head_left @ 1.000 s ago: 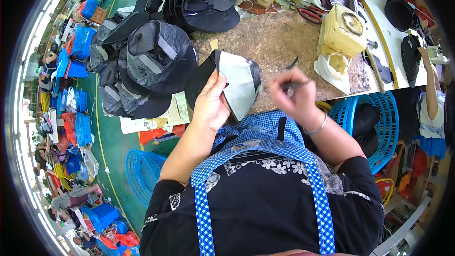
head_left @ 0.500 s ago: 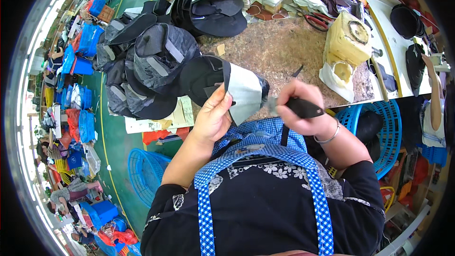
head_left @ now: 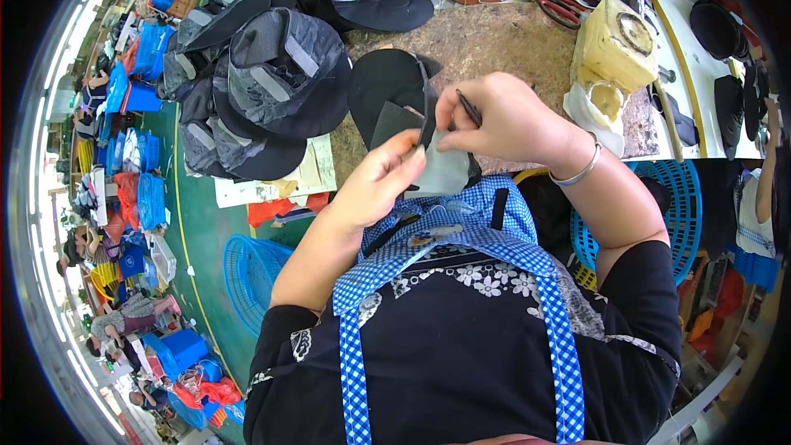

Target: The person applies adhesive onto cap components using a brush and presses the pieces together by hand before stacking them on the table.

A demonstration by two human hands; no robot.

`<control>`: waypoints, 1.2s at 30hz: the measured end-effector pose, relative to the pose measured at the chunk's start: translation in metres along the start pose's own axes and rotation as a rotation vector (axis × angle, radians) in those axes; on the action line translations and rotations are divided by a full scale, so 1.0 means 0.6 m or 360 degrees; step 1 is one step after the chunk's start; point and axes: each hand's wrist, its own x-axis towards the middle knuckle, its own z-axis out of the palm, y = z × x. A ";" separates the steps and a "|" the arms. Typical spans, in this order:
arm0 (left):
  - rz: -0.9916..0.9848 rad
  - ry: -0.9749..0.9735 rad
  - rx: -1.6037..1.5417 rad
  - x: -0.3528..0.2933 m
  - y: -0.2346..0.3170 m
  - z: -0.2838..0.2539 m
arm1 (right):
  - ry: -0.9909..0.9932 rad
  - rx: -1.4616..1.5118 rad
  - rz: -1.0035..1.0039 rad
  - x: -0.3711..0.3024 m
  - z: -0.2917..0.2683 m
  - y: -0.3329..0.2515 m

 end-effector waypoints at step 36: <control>0.0516 0.0125 0.0816 0.033 -0.026 -0.001 | 0.0256 -0.0406 -0.0146 -0.051 0.029 -0.009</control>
